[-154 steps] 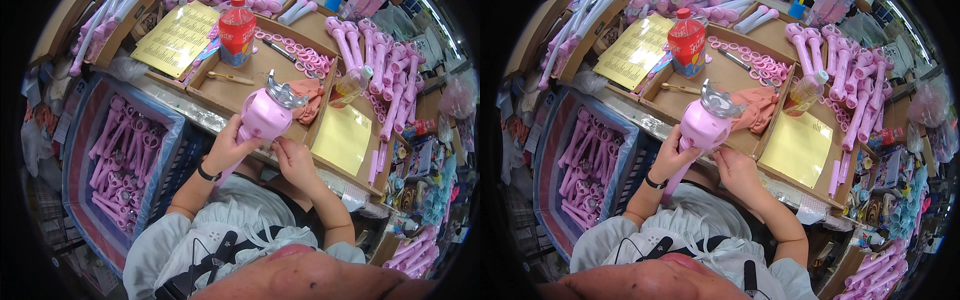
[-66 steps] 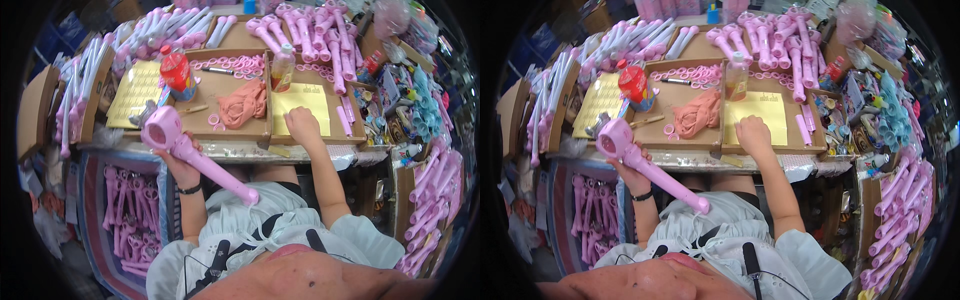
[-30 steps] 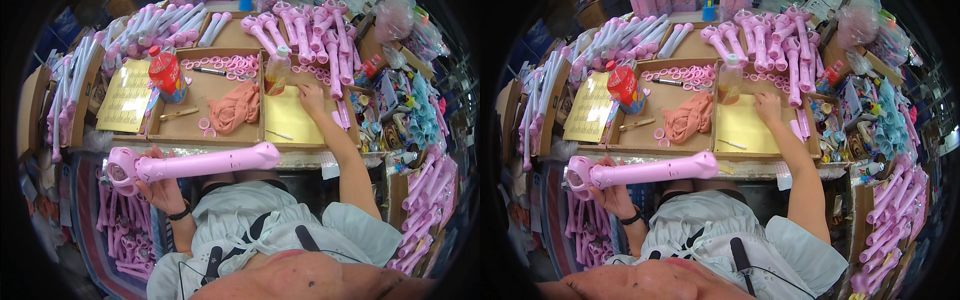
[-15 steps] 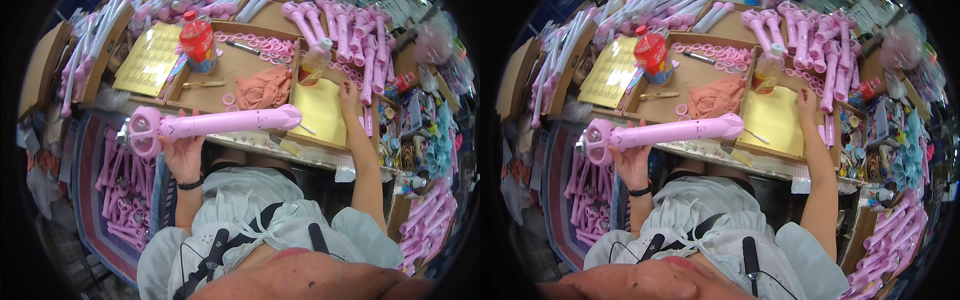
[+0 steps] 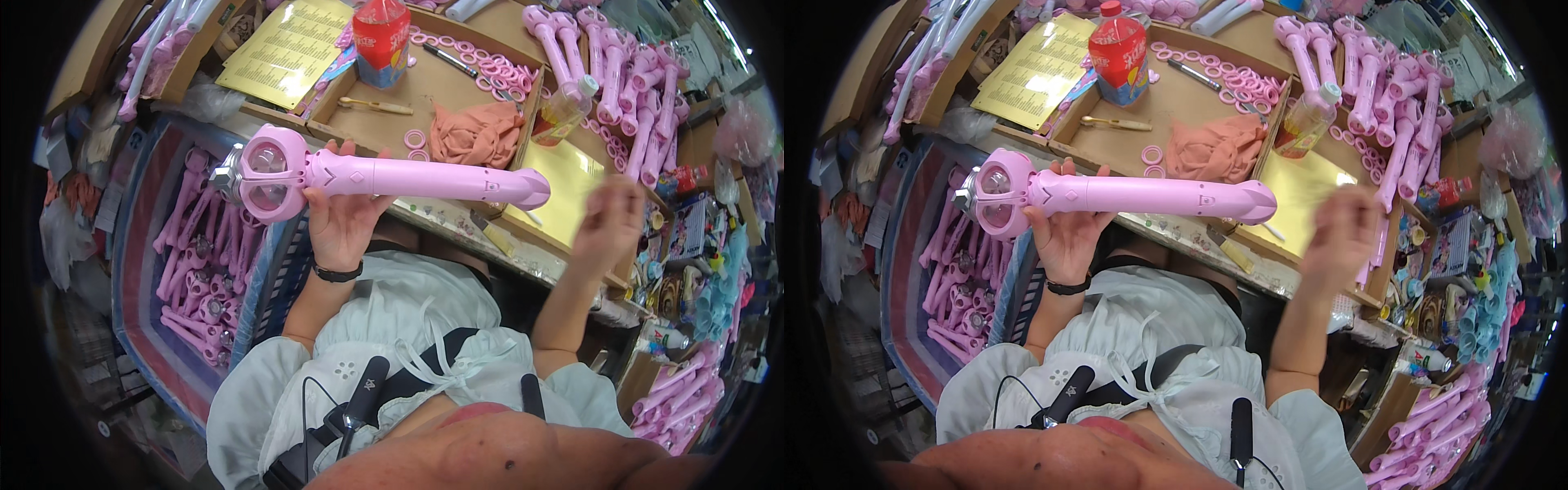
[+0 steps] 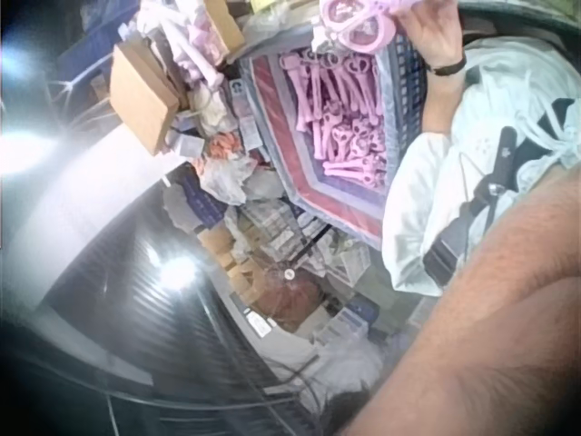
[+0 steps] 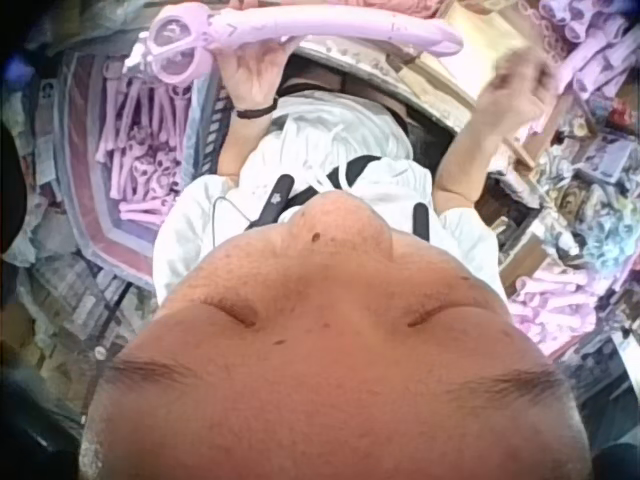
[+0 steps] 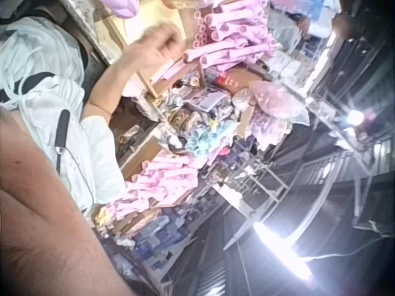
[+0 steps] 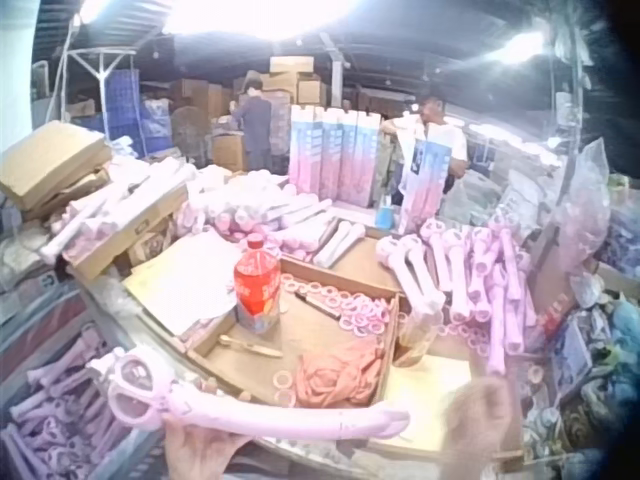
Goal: The person assembles pink light sticks by inserting a small metal piece into the top, wiping the surface with a cloth, and using a wooden stick to clean or adjust the interior. They repeat this process on multiple units, handling each one individually and placing finished items aside.
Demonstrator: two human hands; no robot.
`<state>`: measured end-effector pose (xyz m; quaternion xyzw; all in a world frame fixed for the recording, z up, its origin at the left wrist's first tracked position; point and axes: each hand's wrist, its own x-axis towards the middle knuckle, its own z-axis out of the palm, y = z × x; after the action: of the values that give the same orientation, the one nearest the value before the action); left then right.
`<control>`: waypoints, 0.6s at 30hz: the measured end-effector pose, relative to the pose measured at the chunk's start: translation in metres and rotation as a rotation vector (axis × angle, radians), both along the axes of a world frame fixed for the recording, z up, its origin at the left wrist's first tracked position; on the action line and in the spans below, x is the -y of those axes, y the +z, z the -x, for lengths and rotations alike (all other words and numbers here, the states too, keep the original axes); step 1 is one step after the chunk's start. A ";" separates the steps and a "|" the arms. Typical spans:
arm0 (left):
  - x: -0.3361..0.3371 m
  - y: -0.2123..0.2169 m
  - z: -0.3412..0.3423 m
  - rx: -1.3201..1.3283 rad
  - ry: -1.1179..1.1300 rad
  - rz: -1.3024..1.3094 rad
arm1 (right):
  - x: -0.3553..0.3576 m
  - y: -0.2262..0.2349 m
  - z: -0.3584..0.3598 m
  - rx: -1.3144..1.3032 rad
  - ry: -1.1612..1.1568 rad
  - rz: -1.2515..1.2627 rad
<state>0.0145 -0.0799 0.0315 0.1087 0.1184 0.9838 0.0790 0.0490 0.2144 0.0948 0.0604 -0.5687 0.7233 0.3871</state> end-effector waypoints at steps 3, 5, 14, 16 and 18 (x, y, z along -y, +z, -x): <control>-0.007 0.002 -0.009 -0.005 -0.017 0.028 | 0.070 -0.009 -0.015 0.357 0.282 0.134; -0.008 0.005 -0.014 -0.036 0.022 0.081 | 0.092 -0.012 -0.017 0.415 0.221 0.037; -0.008 0.013 -0.021 -0.081 0.106 0.150 | 0.104 -0.014 -0.010 0.414 0.142 -0.110; -0.009 0.012 -0.021 -0.082 0.105 0.146 | 0.103 -0.016 -0.011 0.432 0.144 -0.134; -0.009 0.012 -0.021 -0.090 0.103 0.144 | 0.102 -0.019 -0.012 0.430 0.142 -0.157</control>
<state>0.0357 -0.0711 0.0431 0.1404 0.1978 0.9697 0.0306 0.0607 0.1124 0.0763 -0.0252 -0.6867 0.6986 0.1994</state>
